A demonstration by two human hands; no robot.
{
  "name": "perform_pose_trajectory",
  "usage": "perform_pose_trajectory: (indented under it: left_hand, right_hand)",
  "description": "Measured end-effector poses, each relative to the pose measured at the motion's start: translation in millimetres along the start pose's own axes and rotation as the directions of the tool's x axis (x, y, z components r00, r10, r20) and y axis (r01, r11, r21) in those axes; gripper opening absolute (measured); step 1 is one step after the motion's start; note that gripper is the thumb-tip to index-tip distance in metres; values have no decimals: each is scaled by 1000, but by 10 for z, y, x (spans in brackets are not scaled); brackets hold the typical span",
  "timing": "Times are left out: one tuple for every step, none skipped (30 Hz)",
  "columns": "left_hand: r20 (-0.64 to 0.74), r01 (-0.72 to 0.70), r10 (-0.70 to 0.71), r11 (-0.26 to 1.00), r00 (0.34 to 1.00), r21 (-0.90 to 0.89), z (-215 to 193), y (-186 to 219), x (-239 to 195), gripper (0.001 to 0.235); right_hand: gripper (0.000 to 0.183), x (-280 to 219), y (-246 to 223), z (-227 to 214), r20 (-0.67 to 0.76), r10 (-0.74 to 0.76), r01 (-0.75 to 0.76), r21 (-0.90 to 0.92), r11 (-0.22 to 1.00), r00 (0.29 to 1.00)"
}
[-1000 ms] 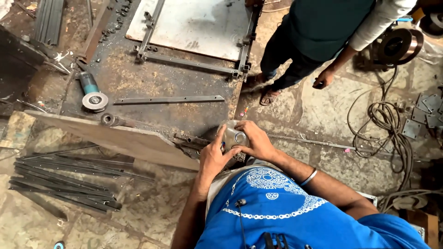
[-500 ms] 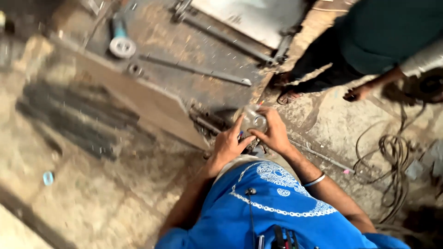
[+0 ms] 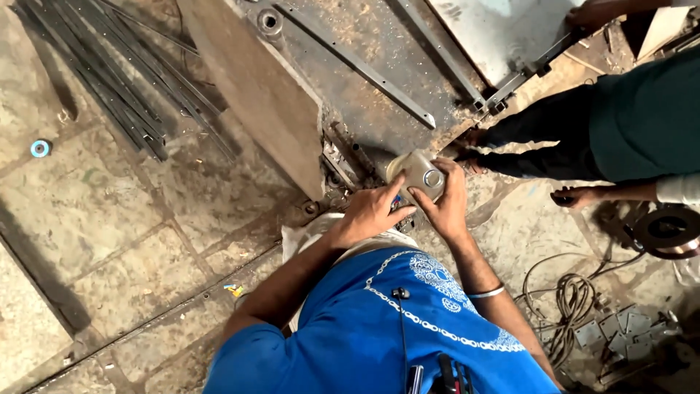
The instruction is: The person holds a small round object and a marker-like item while standing at a metal work table, then picks up a large plastic jug and pours liquid from it over the metal table surface and frame parts, moving the jug to pour on different spots and tilting it to dispense the liquid.
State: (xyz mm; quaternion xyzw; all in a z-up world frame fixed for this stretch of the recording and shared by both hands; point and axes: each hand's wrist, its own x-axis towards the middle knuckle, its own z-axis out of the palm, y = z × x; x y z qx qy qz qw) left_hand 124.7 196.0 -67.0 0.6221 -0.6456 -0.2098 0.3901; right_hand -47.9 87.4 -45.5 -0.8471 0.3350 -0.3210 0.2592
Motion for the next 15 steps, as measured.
perform_pose_trajectory:
  left_hand:
    - [-12,6,-6,1000,1000,13,-36,20,8,84]
    - [-21,6,-6,1000,1000,18,-36,-4,12,84]
    - [-31,9,-8,1000,999,27,-34,-23,15,82]
    - [-39,14,-13,999,999,38,-34,-44,6,81]
    - [-47,17,-15,999,999,44,-62,-21,14,81]
    - [-36,45,-43,998,998,49,-92,-1,29,82]
    - [-26,73,-72,996,997,53,-119,23,43,84]
    - [-38,75,-73,995,997,61,-119,45,48,84]
    - [-37,113,-111,992,993,50,-119,70,52,83]
    - [-42,152,-150,988,988,39,-116,92,72,83]
    - [-62,155,-152,987,986,46,-115,97,96,83]
    - [-102,128,-123,991,987,37,-91,122,102,82]
    - [-141,100,-94,995,985,30,-65,146,109,82]
    - [-164,117,-110,993,980,35,-22,167,152,82]
    - [-190,87,-77,995,979,49,20,187,196,81]
  right_hand:
    - [66,33,-10,6,2,-14,14,4,1000,1000]
    - [66,63,-4,14,3,-24,24,7,1000,1000]
    - [66,91,3,18,13,-29,29,12,999,999]
    - [67,109,5,31,23,-34,34,20,999,999]
    - [67,135,25,35,24,-43,42,25,999,999]
    - [68,167,49,41,32,-63,62,24,998,998]
    - [69,198,73,44,39,-82,81,23,996,996]
    - [69,230,100,40,40,-96,95,29,995,995]
    - [70,261,127,34,73,-92,89,41,995,993]
    - [71,318,163,26,108,-94,89,53,995,990]
    - [71,359,190,22,111,-115,108,60,992,987]
    - [72,381,220,1,127,-112,102,78,992,986]
    - [73,405,253,-19,143,-109,96,95,991,984]
    - [73,433,330,-33,160,-130,114,107,988,979]
    - [74,463,408,-46,159,-134,114,124,986,978]
